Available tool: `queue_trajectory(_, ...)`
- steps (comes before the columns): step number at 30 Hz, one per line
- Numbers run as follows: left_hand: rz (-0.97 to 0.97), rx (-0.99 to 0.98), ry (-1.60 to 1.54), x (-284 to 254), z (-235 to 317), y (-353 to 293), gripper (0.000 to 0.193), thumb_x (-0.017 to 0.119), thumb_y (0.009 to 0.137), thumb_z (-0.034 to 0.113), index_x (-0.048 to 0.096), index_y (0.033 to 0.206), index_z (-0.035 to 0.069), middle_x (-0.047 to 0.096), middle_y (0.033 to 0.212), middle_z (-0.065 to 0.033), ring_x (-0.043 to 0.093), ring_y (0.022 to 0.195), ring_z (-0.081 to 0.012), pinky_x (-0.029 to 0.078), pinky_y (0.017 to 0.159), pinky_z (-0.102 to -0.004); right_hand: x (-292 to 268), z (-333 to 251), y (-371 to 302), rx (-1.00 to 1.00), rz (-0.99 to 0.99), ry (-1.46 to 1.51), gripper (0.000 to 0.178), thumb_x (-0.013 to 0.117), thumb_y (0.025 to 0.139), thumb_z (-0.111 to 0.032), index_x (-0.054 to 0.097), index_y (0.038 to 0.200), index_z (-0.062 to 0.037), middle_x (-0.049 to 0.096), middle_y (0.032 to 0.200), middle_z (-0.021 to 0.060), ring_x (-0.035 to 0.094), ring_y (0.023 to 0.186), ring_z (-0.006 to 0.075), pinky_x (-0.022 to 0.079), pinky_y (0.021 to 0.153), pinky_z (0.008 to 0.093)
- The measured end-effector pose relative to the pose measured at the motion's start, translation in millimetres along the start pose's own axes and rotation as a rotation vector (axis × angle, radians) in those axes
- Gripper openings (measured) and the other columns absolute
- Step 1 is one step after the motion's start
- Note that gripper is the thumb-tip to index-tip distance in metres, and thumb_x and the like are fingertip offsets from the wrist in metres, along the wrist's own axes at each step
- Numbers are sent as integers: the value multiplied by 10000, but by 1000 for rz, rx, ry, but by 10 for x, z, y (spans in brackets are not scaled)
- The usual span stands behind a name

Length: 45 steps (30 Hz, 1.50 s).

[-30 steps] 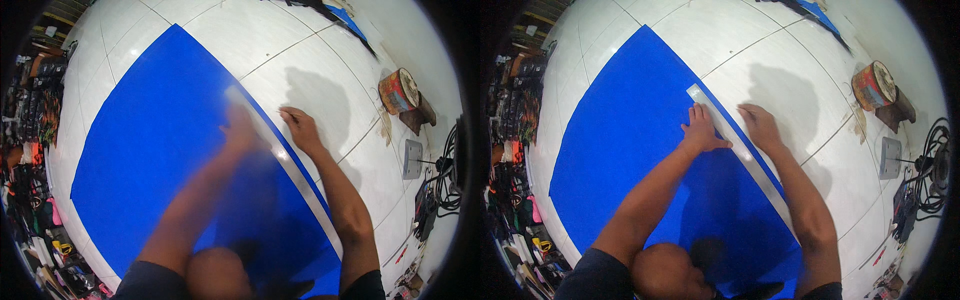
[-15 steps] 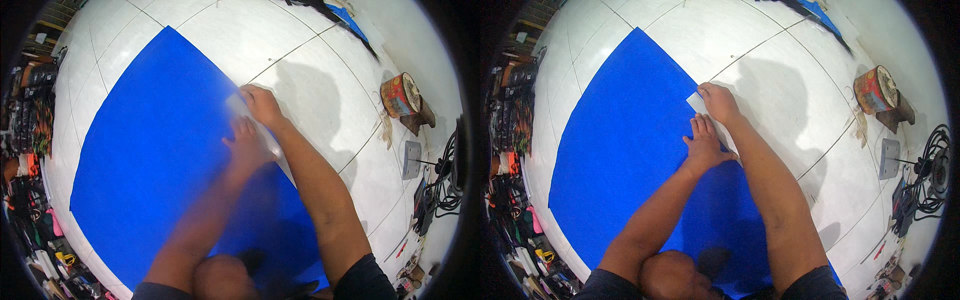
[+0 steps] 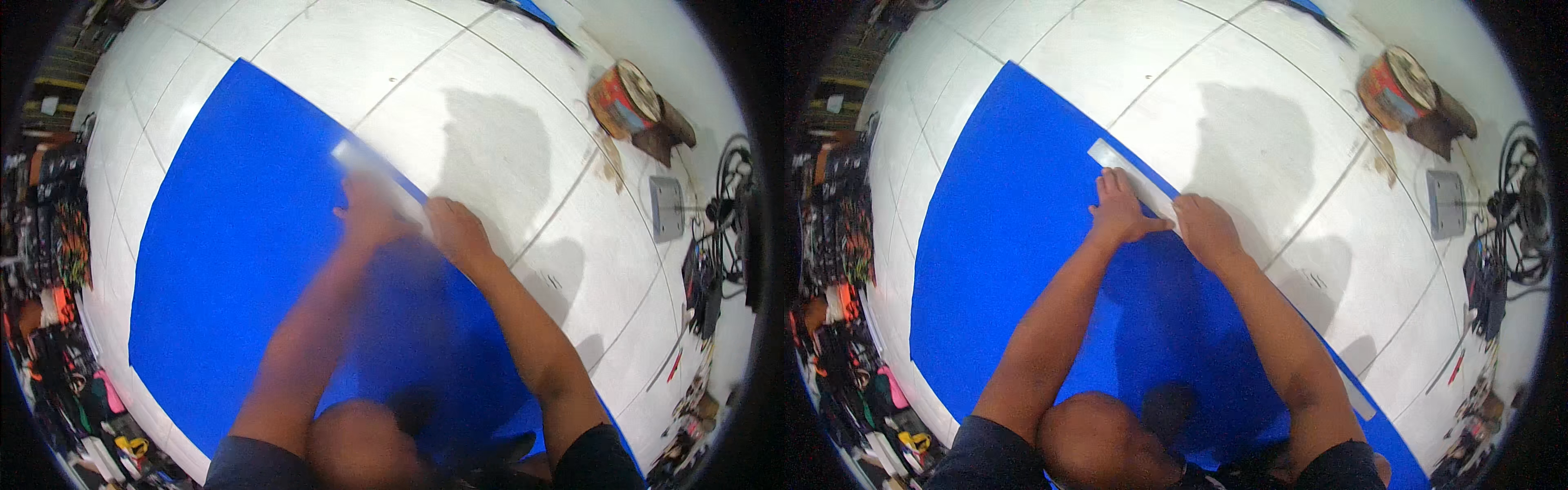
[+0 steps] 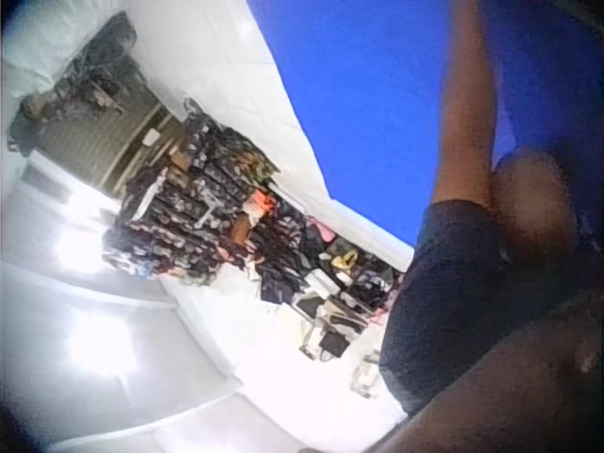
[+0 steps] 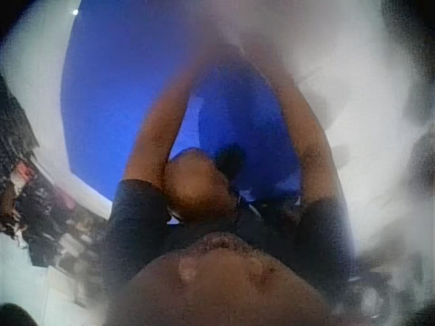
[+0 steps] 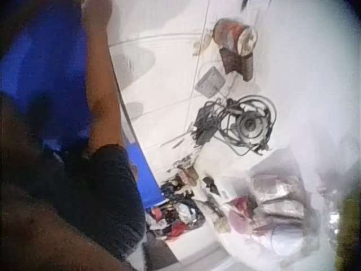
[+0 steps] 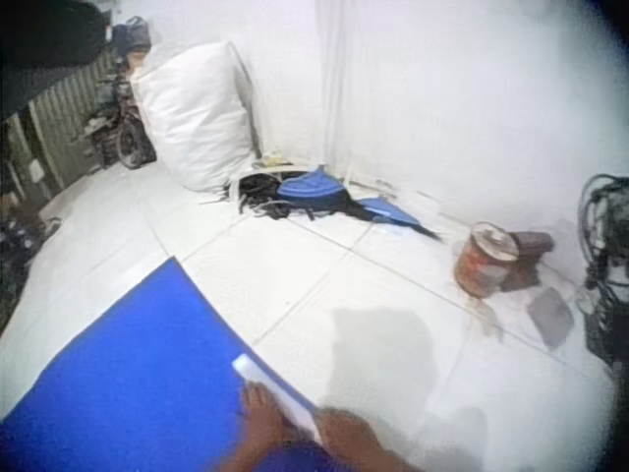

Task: The person measures and cuts a large blue fabric sheet laid out on a tiled floor. Using a metal ruler and a cutting tool, the person aligns the ruler to create straight lines and cuts the fabric into sections.

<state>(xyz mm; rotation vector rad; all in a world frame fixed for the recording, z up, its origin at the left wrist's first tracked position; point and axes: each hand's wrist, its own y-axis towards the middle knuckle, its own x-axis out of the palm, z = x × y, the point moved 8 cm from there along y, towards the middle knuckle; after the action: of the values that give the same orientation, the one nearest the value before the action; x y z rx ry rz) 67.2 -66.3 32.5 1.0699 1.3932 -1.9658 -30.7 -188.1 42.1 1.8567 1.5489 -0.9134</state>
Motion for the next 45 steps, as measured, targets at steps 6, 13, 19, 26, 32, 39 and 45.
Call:
queue_trajectory(6, 0, 66, 205, 283, -223, 315, 1461, 754, 634, 798, 84, 1549, -123, 7, 1648, -303, -6, 1531, -462, 95, 1206, -641, -525, 642, -1789, 386, 105, 133, 229, 522, 1013, -191, 644, 1099, -17, 672, 1094, 197, 627, 1060, 394, 501, 932, 466)
queue_trajectory(13, 127, 131, 306, 95, -469, 508, 1442, 782, 589, 809, 239, 1443, -218, 309, 1500, -392, 321, 1424, -485, 319, 1172, -486, -1143, 1363, -3802, 759, 350, 55, 302, 545, 1023, -268, 646, 1093, 7, 689, 1065, 216, 664, 997, 391, 521, 897, 433)
queue_trajectory(19, 130, 91, 367, 202, -330, 583, 1477, 750, 596, 838, 173, 1495, -182, 241, 1541, -379, 273, 1449, -488, 277, 1194, -498, -1353, 2330, -5867, 1094, 616, 178, 370, 529, 1038, -313, 641, 1082, 37, 722, 936, 177, 727, 862, 257, 558, 775, 400)
queue_trajectory(26, 174, 87, 375, 151, -469, 654, 1474, 750, 592, 839, 187, 1494, -183, 249, 1544, -376, 274, 1454, -480, 278, 1196, -496, -1619, 2652, -6887, 1393, 969, 465, 297, 535, 1031, -230, 594, 1143, 38, 701, 997, 156, 732, 812, 255, 599, 675, 358)
queue_trajectory(32, 92, 165, 320, 368, -224, 695, 1478, 746, 588, 846, 197, 1480, -197, 260, 1533, -388, 283, 1445, -491, 278, 1193, -503, -1935, 2647, -7345, 1532, 832, -189, 268, 560, 1014, -221, 633, 1104, 20, 702, 1026, 218, 707, 927, 381, 566, 807, 448)
queue_trajectory(39, 187, 151, 346, 120, -238, 459, 1451, 747, 591, 844, 249, 1446, -217, 324, 1485, -404, 312, 1425, -494, 291, 1184, -497, -1387, 1632, -4990, 935, 497, -302, 238, 561, 1005, -207, 666, 1109, -21, 696, 1078, 221, 671, 999, 405, 534, 883, 484)
queue_trajectory(45, 26, 171, 305, 135, -62, 316, 1461, 739, 601, 846, 239, 1439, -242, 285, 1501, -422, 269, 1448, -499, 249, 1206, -482, -727, 871, -2877, 524, 189, -158, 199, 573, 963, -133, 647, 1112, -25, 674, 1074, 185, 654, 997, 372, 538, 877, 455)
